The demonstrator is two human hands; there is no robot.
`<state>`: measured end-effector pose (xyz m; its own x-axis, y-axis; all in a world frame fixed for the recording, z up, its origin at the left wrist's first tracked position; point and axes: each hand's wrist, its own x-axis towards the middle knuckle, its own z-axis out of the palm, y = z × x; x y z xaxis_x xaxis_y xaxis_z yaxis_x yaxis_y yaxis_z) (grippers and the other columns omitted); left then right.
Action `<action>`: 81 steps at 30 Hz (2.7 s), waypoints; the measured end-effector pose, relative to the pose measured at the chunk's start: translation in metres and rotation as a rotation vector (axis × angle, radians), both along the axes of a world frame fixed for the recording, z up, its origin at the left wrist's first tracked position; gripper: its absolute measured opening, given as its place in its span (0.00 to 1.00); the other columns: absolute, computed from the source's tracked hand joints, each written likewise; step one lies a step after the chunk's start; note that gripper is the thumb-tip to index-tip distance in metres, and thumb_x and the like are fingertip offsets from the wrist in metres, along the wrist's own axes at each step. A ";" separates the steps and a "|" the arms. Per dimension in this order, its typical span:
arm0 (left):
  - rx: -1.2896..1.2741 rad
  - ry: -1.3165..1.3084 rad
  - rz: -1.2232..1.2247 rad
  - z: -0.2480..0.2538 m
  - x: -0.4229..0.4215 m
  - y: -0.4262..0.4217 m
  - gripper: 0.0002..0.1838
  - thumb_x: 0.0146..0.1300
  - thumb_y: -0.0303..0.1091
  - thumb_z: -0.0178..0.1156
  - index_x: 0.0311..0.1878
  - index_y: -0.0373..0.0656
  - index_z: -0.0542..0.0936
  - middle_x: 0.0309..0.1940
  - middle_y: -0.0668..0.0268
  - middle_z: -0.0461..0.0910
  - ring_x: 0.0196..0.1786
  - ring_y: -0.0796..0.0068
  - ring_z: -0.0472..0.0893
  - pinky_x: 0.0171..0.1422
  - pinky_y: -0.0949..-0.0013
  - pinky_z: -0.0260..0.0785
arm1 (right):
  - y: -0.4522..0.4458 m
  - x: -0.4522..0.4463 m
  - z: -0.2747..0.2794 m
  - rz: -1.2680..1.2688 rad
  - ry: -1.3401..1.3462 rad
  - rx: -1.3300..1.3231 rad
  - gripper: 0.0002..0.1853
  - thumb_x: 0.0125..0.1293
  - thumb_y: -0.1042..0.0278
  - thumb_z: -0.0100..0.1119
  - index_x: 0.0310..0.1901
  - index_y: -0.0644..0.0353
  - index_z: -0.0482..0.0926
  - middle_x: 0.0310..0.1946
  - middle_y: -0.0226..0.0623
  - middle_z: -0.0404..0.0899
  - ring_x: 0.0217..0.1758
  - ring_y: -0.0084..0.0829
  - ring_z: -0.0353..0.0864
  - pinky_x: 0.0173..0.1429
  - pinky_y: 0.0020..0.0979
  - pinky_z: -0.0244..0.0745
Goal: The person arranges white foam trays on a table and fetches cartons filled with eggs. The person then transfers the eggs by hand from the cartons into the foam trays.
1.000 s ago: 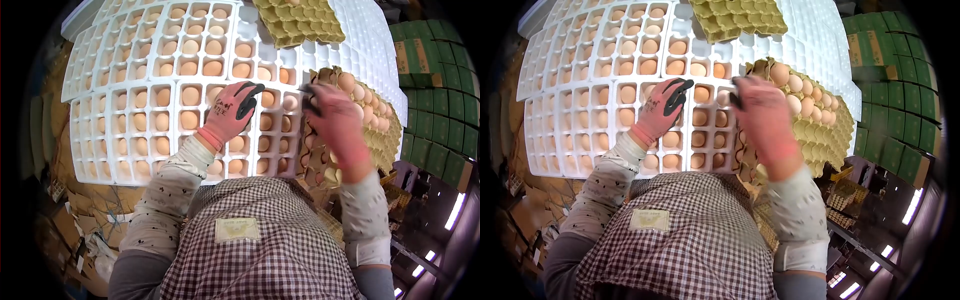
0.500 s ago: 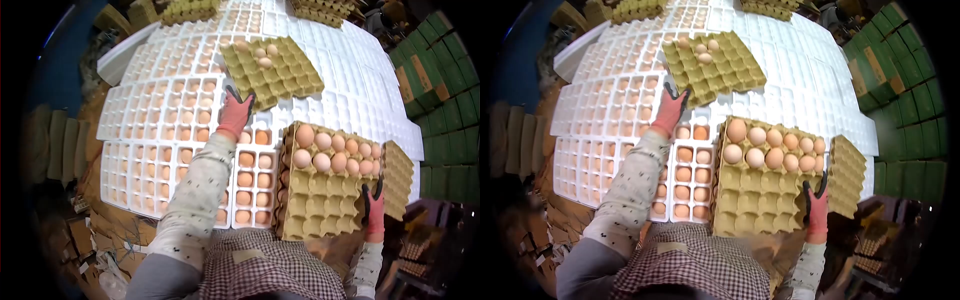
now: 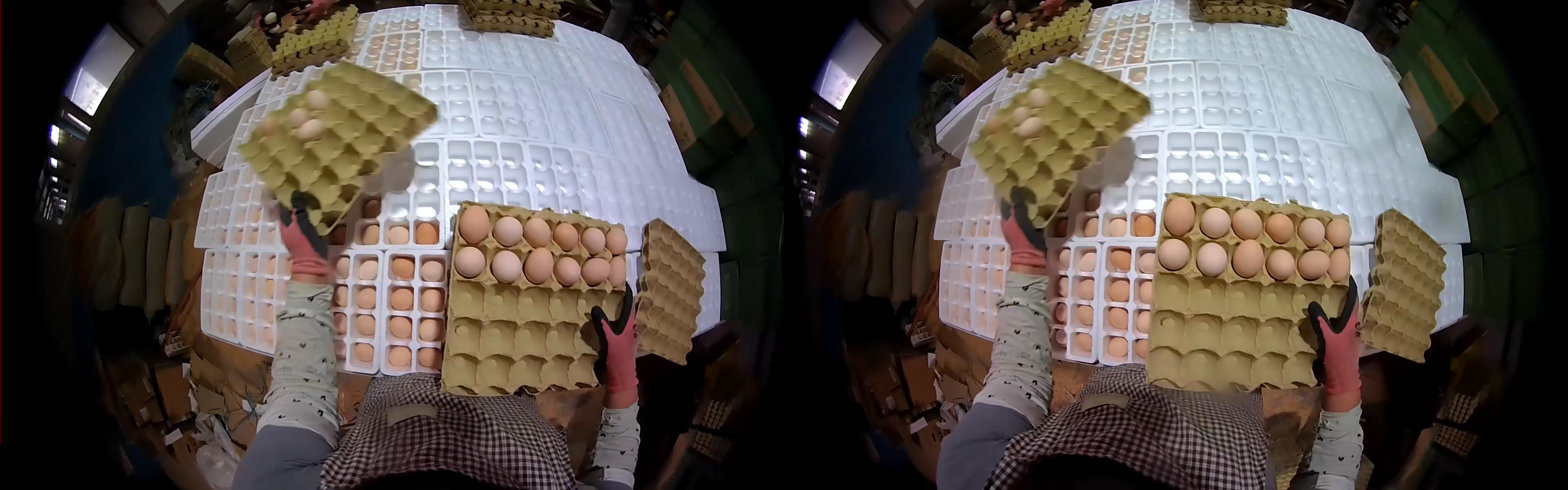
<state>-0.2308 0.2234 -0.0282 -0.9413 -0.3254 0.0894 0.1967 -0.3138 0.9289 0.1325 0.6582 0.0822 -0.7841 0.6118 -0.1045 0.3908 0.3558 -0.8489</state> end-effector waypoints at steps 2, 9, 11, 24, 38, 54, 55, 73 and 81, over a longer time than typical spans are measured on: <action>-0.210 0.055 0.182 0.023 0.028 -0.009 0.25 0.72 0.46 0.58 0.63 0.38 0.72 0.55 0.62 0.78 0.55 0.66 0.77 0.58 0.65 0.71 | -0.009 -0.007 0.008 -0.036 0.043 -0.044 0.40 0.64 0.73 0.64 0.75 0.64 0.55 0.69 0.46 0.66 0.69 0.36 0.67 0.72 0.34 0.62; -0.523 -0.179 -0.080 -0.052 0.080 -0.062 0.23 0.74 0.44 0.54 0.60 0.34 0.72 0.52 0.59 0.80 0.51 0.67 0.79 0.57 0.64 0.71 | 0.000 -0.021 0.047 0.194 0.052 0.591 0.32 0.57 0.72 0.69 0.65 0.59 0.72 0.61 0.48 0.72 0.64 0.48 0.70 0.68 0.42 0.66; -0.553 -0.035 -0.193 -0.063 0.107 -0.043 0.24 0.69 0.35 0.58 0.64 0.35 0.70 0.57 0.58 0.77 0.58 0.61 0.76 0.64 0.63 0.69 | 0.002 -0.038 0.066 0.307 0.001 0.764 0.28 0.53 0.75 0.67 0.59 0.54 0.78 0.57 0.43 0.74 0.61 0.46 0.73 0.65 0.43 0.69; -0.159 -0.072 -0.886 0.152 0.124 0.148 0.26 0.49 0.29 0.72 0.54 0.43 0.77 0.47 0.60 0.80 0.50 0.71 0.81 0.57 0.65 0.74 | 0.099 -0.034 0.037 0.185 0.153 -0.368 0.34 0.53 0.73 0.74 0.63 0.59 0.73 0.53 0.35 0.73 0.51 0.25 0.76 0.52 0.25 0.77; -1.548 0.769 -0.757 0.176 0.143 0.231 0.24 0.53 0.33 0.66 0.57 0.45 0.80 0.54 0.50 0.75 0.33 0.61 0.82 0.38 0.64 0.76 | 0.059 -0.066 0.065 0.541 -0.065 0.469 0.27 0.56 0.62 0.69 0.57 0.58 0.76 0.49 0.42 0.77 0.51 0.39 0.80 0.53 0.38 0.78; -0.051 -0.186 -0.693 0.094 0.014 0.174 0.24 0.52 0.24 0.71 0.54 0.38 0.77 0.40 0.65 0.81 0.31 0.86 0.76 0.35 0.83 0.70 | 0.009 -0.116 0.083 0.538 -0.183 0.349 0.31 0.42 0.69 0.78 0.52 0.63 0.80 0.51 0.45 0.74 0.54 0.45 0.78 0.59 0.37 0.76; -0.064 -0.158 -0.655 0.075 -0.003 0.168 0.24 0.51 0.25 0.72 0.53 0.39 0.78 0.43 0.63 0.81 0.36 0.81 0.78 0.39 0.77 0.73 | 0.010 -0.126 0.087 0.476 -0.110 0.130 0.31 0.44 0.66 0.77 0.52 0.65 0.79 0.52 0.44 0.74 0.55 0.41 0.78 0.59 0.36 0.76; -1.327 0.427 -0.233 0.025 -0.022 0.139 0.22 0.58 0.38 0.66 0.57 0.48 0.79 0.51 0.59 0.77 0.52 0.56 0.76 0.58 0.58 0.68 | 0.020 -0.325 -0.024 1.007 -0.134 0.806 0.28 0.59 0.50 0.68 0.58 0.55 0.77 0.51 0.37 0.79 0.55 0.42 0.76 0.58 0.40 0.71; -1.223 0.584 -0.905 0.138 0.066 0.173 0.28 0.44 0.39 0.73 0.52 0.45 0.79 0.48 0.61 0.80 0.47 0.59 0.80 0.54 0.60 0.72 | -0.033 -0.197 0.055 0.864 0.042 0.856 0.33 0.41 0.52 0.79 0.49 0.59 0.80 0.56 0.40 0.75 0.61 0.44 0.72 0.71 0.48 0.62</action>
<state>-0.1646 0.3966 0.1093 -0.5223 0.8130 0.2574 0.7634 0.3112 0.5660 -0.0642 0.6251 0.1368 -0.9605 -0.2546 0.1121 -0.2737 0.9367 -0.2182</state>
